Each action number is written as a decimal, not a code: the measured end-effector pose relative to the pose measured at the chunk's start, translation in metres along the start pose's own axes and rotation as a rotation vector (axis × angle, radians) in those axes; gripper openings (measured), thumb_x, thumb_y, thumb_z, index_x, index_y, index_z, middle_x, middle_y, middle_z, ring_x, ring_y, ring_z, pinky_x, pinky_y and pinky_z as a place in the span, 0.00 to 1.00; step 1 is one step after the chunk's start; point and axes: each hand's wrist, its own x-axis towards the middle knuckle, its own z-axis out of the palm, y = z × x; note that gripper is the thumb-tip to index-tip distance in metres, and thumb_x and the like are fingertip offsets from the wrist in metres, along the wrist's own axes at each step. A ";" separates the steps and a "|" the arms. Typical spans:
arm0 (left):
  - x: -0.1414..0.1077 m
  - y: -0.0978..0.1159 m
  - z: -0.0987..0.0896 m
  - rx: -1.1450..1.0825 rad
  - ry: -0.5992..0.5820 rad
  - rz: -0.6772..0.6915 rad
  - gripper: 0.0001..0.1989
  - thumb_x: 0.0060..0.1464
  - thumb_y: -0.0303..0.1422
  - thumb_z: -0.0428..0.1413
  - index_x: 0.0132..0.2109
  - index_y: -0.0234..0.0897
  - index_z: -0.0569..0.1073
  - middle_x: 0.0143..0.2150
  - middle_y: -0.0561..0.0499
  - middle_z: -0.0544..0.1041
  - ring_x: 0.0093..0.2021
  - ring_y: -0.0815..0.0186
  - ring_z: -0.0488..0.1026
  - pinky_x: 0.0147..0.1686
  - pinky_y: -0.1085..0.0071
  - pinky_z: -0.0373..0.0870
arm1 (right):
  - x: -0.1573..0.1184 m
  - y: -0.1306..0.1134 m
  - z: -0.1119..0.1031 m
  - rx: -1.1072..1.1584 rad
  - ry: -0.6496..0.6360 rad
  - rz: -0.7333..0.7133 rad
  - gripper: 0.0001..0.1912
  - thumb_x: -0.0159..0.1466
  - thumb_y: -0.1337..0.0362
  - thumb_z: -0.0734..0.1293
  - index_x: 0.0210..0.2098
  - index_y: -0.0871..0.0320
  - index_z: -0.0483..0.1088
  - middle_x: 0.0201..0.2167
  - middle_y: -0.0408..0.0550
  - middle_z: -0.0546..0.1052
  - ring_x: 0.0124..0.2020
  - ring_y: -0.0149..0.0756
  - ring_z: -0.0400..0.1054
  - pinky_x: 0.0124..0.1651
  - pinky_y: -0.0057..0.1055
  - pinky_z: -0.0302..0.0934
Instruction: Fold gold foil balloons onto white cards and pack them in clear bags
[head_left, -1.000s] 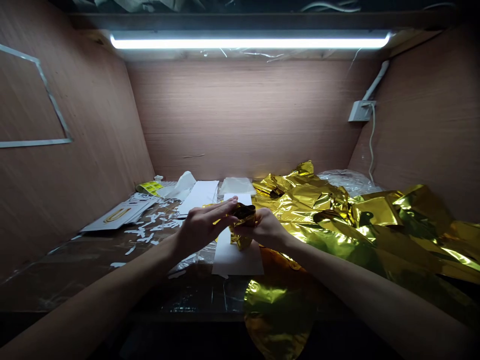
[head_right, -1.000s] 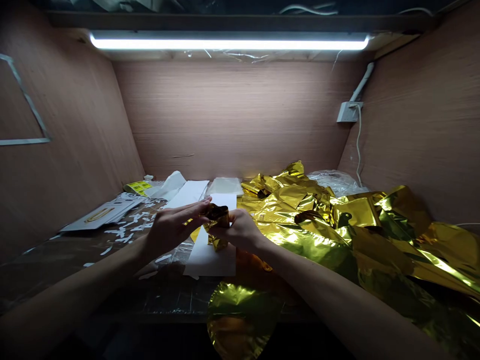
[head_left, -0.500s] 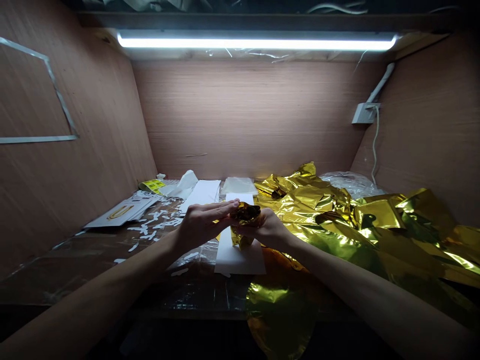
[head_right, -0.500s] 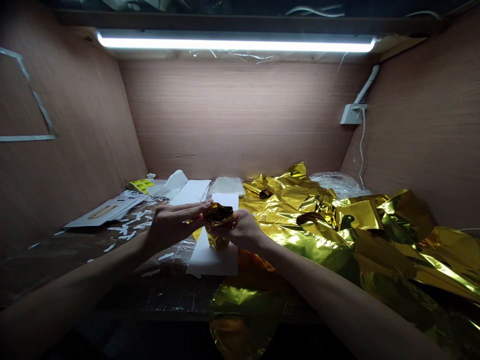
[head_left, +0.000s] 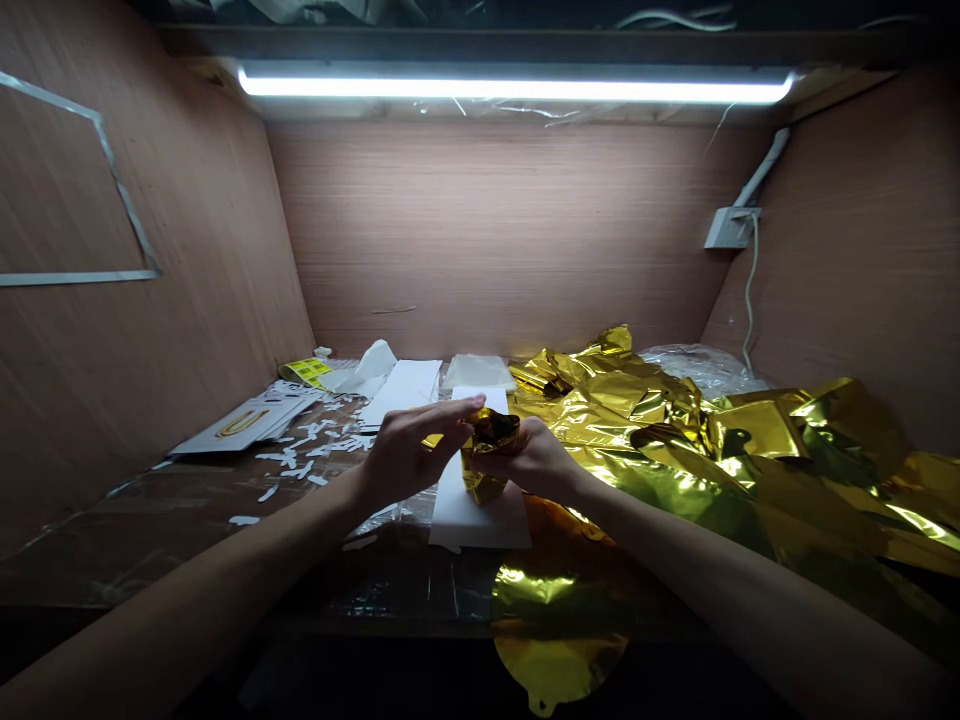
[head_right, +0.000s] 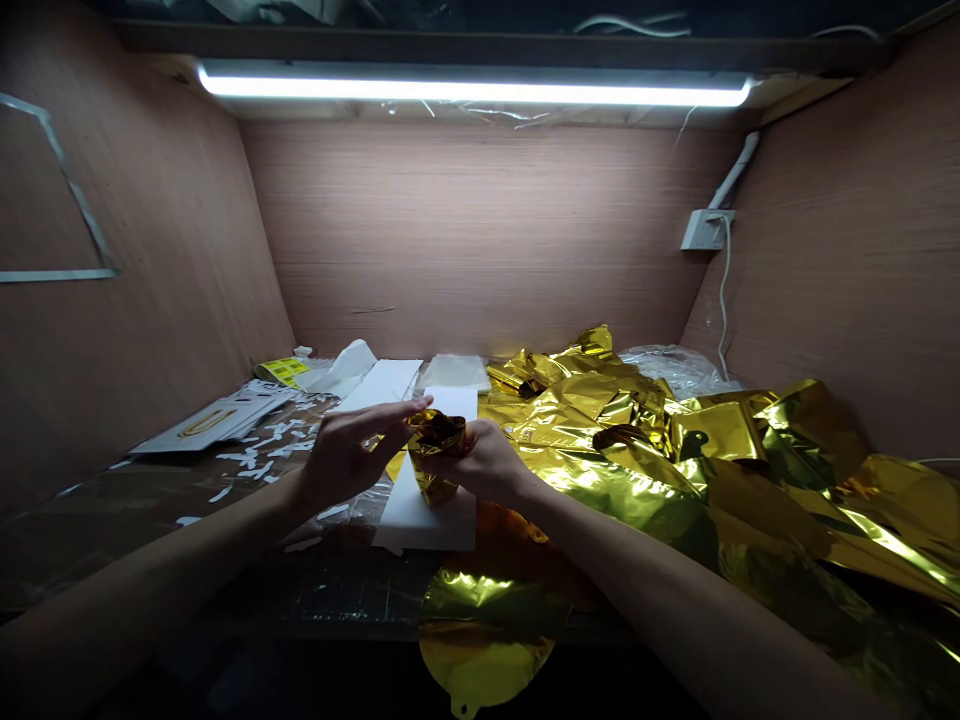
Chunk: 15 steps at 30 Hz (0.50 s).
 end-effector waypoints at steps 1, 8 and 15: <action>0.001 0.002 0.001 -0.003 -0.029 0.027 0.26 0.62 0.23 0.59 0.65 0.38 0.71 0.61 0.41 0.76 0.58 0.57 0.77 0.56 0.62 0.79 | 0.000 0.000 0.000 0.013 0.003 -0.010 0.22 0.56 0.46 0.75 0.26 0.60 0.75 0.23 0.43 0.71 0.26 0.31 0.64 0.29 0.27 0.60; -0.001 0.005 0.018 0.041 -0.019 0.133 0.33 0.60 0.21 0.61 0.70 0.42 0.65 0.66 0.42 0.71 0.61 0.58 0.74 0.59 0.62 0.76 | 0.001 -0.001 0.001 -0.018 0.020 -0.085 0.24 0.57 0.50 0.74 0.18 0.60 0.64 0.19 0.39 0.60 0.23 0.26 0.52 0.25 0.25 0.49; -0.002 0.008 0.021 0.115 0.014 0.176 0.27 0.58 0.24 0.65 0.63 0.37 0.72 0.63 0.40 0.74 0.57 0.57 0.78 0.56 0.64 0.78 | -0.001 -0.005 0.002 -0.092 0.032 -0.123 0.24 0.57 0.52 0.73 0.17 0.59 0.60 0.19 0.39 0.56 0.23 0.26 0.48 0.24 0.25 0.47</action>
